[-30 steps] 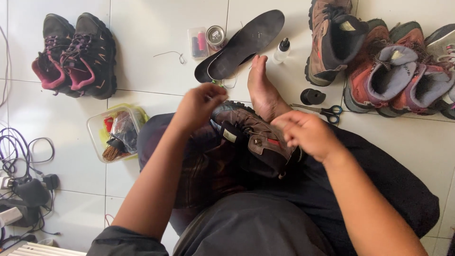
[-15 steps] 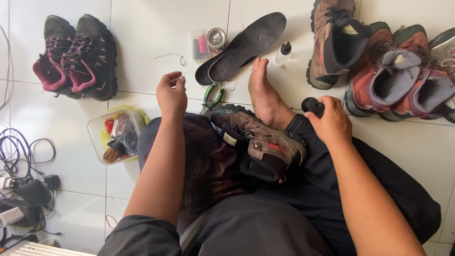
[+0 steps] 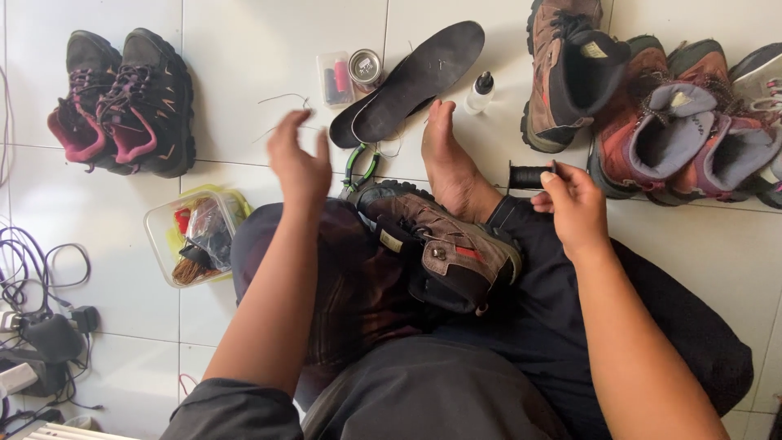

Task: Applying glue to a shoe sole and then stitching it for repair while sitting on the floor.

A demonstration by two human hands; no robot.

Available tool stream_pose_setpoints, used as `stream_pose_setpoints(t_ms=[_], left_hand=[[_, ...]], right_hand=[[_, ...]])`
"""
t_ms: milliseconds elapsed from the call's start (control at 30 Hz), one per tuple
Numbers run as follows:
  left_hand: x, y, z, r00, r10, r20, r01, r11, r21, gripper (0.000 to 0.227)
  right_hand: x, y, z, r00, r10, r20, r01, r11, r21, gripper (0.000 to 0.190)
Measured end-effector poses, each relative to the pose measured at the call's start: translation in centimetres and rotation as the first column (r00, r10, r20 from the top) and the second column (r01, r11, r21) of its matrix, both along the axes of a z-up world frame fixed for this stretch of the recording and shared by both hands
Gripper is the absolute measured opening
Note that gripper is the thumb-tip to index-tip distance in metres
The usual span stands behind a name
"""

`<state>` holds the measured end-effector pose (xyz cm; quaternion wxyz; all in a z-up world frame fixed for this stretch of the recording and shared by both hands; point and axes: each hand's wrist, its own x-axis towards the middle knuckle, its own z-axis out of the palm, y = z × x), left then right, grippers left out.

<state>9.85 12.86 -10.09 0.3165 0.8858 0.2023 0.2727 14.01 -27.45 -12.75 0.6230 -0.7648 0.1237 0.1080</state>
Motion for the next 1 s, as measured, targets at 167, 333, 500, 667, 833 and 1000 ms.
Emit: stream_pose_setpoints(t_ms=[167,333,500,667,833,1000], left_hand=[[-1.1,-5.5,5.5,0.831,-0.551,0.077,0.525,0.731,-0.436,0.044],[-2.8,-9.5,6.1,0.539,-0.801,0.263,0.426,-0.010,-0.905,0.087],[-3.5,-12.4,9.1,0.604,-0.797,0.027,0.333,0.221,-0.917,0.042],[-4.0,-11.2,7.9,0.562,-0.826,-0.037,0.358,0.284,-0.889,0.015],[-4.8,-10.3,9.8,0.561,-0.828,0.013,0.266,0.165,-0.950,0.016],[-5.7,-11.8,8.8,0.583,-0.809,0.072,0.261,0.103,-0.960,0.088]], right_hand=[[-1.1,2.6,5.2,0.995,0.045,-0.089,-0.022,0.970,0.242,0.029],[-2.4,4.6,8.8,0.984,0.142,-0.106,-0.081,0.893,0.442,0.033],[-3.6,5.3,10.7,0.974,0.188,-0.129,-0.092,0.841,0.533,0.033],[-3.9,4.9,11.7,0.970,0.208,-0.129,-0.114,0.850,0.514,0.031],[-4.0,4.5,11.8,0.969,0.208,-0.135,-0.119,0.867,0.484,0.030],[-4.5,5.3,12.6,0.971,0.208,-0.120,-0.127,0.868,0.480,0.029]])
